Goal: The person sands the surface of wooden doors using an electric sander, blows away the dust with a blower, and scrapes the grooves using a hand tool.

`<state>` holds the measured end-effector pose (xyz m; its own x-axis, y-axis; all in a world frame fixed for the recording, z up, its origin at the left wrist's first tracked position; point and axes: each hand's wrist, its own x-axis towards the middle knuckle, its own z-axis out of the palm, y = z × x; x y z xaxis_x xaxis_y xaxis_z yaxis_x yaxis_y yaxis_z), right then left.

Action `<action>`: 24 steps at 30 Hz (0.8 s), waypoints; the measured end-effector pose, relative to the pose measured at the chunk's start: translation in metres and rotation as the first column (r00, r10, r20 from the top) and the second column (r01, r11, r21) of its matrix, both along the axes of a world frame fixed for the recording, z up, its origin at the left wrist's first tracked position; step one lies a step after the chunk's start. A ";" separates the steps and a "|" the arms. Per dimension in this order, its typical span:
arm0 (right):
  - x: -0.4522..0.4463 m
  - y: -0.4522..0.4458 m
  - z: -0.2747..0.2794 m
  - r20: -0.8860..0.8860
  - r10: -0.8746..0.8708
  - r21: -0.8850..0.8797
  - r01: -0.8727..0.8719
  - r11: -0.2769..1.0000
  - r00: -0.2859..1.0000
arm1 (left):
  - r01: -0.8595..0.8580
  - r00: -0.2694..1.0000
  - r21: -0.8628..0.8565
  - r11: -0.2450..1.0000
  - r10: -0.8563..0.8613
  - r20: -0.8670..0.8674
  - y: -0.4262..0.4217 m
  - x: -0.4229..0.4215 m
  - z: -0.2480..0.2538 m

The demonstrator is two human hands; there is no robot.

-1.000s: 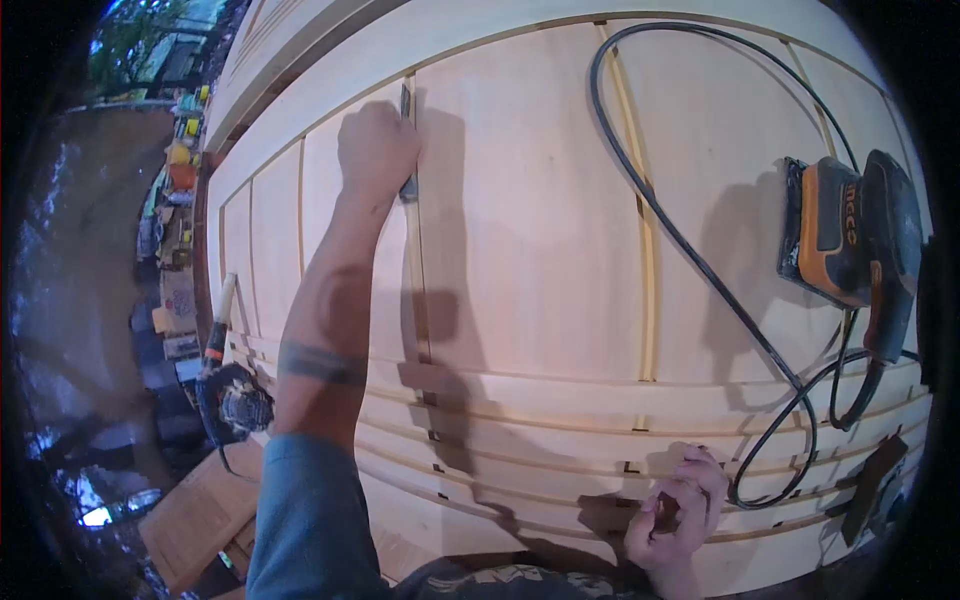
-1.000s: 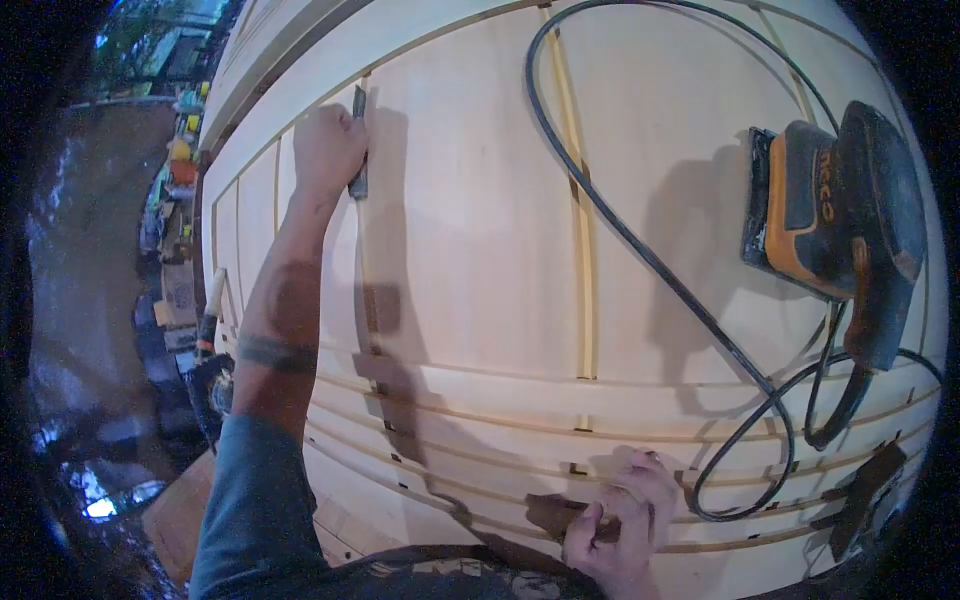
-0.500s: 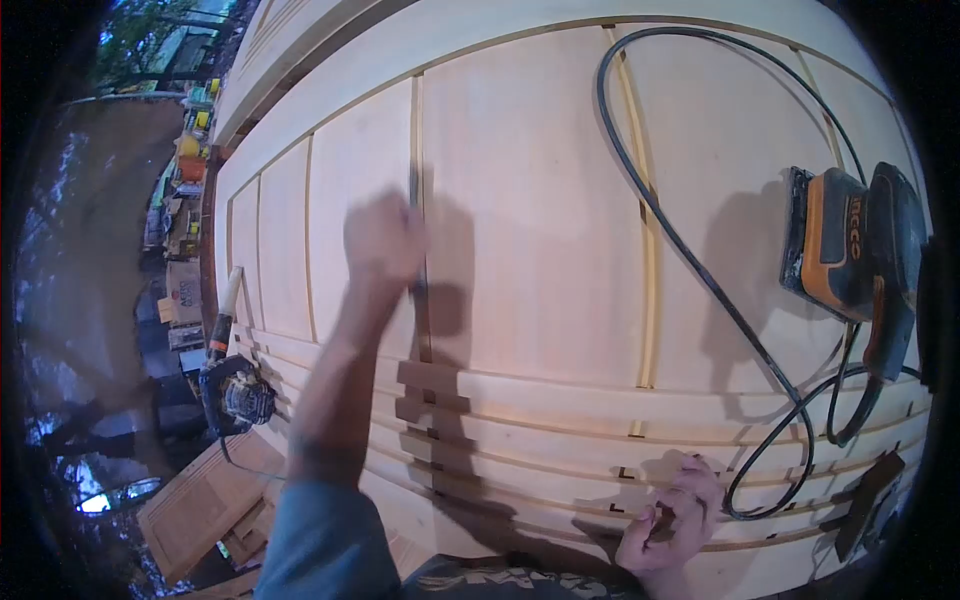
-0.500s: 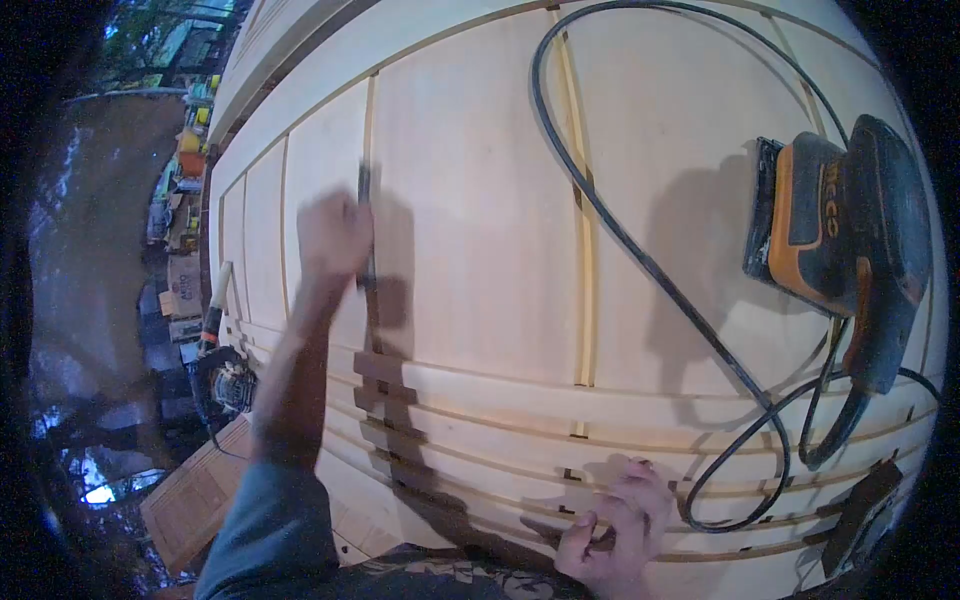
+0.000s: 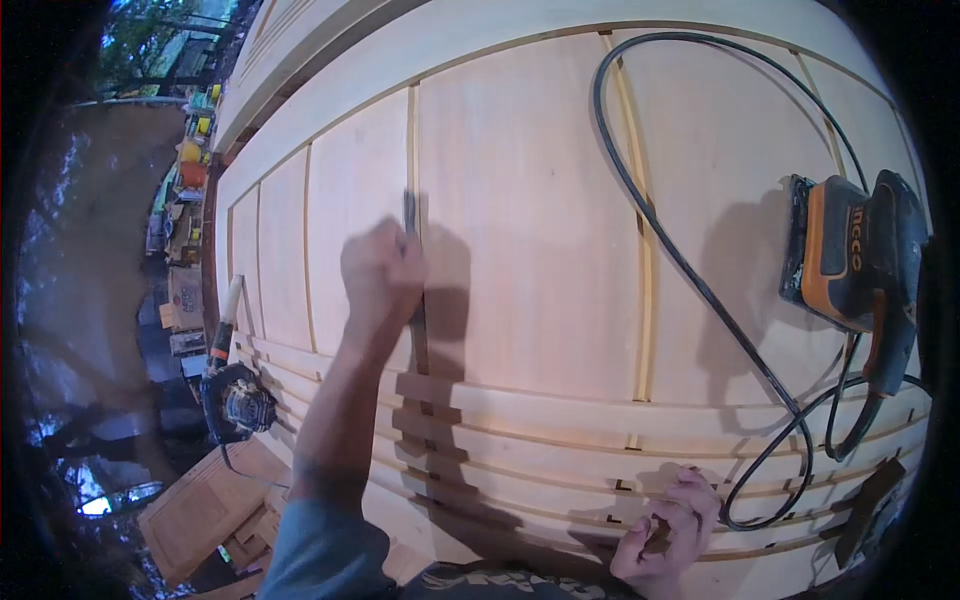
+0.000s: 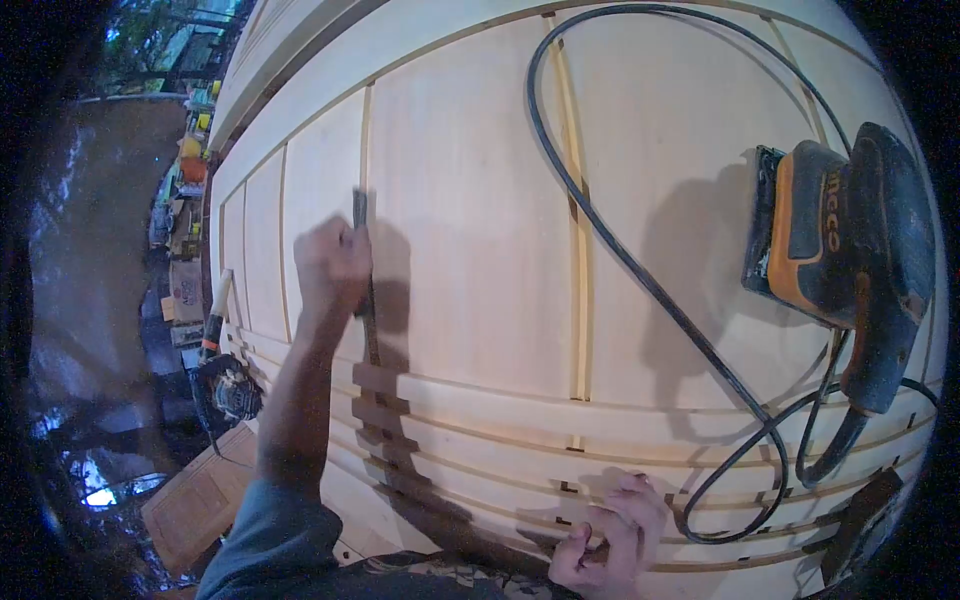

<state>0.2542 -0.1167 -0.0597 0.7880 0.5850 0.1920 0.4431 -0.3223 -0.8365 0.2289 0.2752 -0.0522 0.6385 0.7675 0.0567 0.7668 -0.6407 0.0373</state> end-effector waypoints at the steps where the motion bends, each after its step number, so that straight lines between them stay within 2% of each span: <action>1: 0.002 -0.004 -0.002 0.012 0.016 -0.015 -0.016 1.000 1.000 | -0.036 0.999 0.008 0.999 0.036 -0.036 0.010 0.012 -0.001; 3: -0.004 -0.006 0.001 0.011 0.021 -0.034 -0.020 0.999 1.000 | 0.116 0.982 0.185 0.976 -0.141 0.127 0.067 0.051 -0.018; 6: -0.001 -0.005 0.005 -0.009 0.021 -0.033 -0.021 0.999 1.000 | 0.069 0.996 0.119 0.990 -0.076 0.054 0.064 0.056 -0.008; 7: -0.002 -0.005 0.005 -0.022 0.018 -0.028 -0.019 0.999 1.000 | 0.029 0.998 0.072 0.997 -0.025 -0.058 0.046 0.032 -0.011; 9: 0.001 0.001 0.006 -0.027 0.001 0.007 -0.001 1.000 1.000 | 0.143 0.990 0.110 0.984 -0.142 -0.018 -0.006 -0.025 -0.010; 10: 0.001 0.002 0.004 -0.023 -0.007 0.021 0.007 1.000 1.000 | 0.048 0.998 0.035 0.998 -0.049 0.029 -0.026 -0.033 -0.006; 12: -0.001 0.000 0.001 -0.011 -0.018 0.034 0.019 0.999 1.000 | 0.076 0.987 0.022 0.997 -0.078 0.139 -0.015 -0.024 -0.008; 14: 0.000 -0.004 0.002 -0.004 0.002 -0.019 -0.002 1.000 1.000 | 0.136 0.985 0.179 0.974 -0.153 0.085 0.038 0.026 -0.014; 16: -0.003 -0.002 0.004 -0.003 -0.007 -0.032 0.007 0.999 1.000 | 0.109 0.989 0.150 0.983 -0.122 0.077 0.083 0.077 -0.011; 19: 0.003 -0.004 0.006 -0.018 0.004 -0.001 -0.004 1.000 1.000 | 0.172 0.984 0.218 0.961 -0.179 0.014 0.066 0.037 -0.021; 21: -0.002 -0.007 -0.002 -0.040 -0.007 0.037 0.009 0.999 0.999 | 0.171 0.982 0.073 0.983 -0.176 0.063 0.000 -0.014 -0.005; 22: -0.001 -0.005 -0.004 -0.048 -0.011 0.046 0.013 0.999 0.999 | 0.013 0.993 -0.082 0.997 -0.003 0.119 -0.025 -0.027 0.000; 23: -0.002 -0.003 -0.003 -0.056 -0.021 0.053 0.024 0.998 0.998 | -0.047 0.989 -0.127 0.991 0.064 0.135 -0.031 -0.034 0.000; 24: -0.003 -0.003 -0.002 -0.057 -0.025 0.053 0.028 0.998 0.998 | -0.029 0.993 -0.072 0.997 0.037 0.111 -0.021 -0.027 -0.002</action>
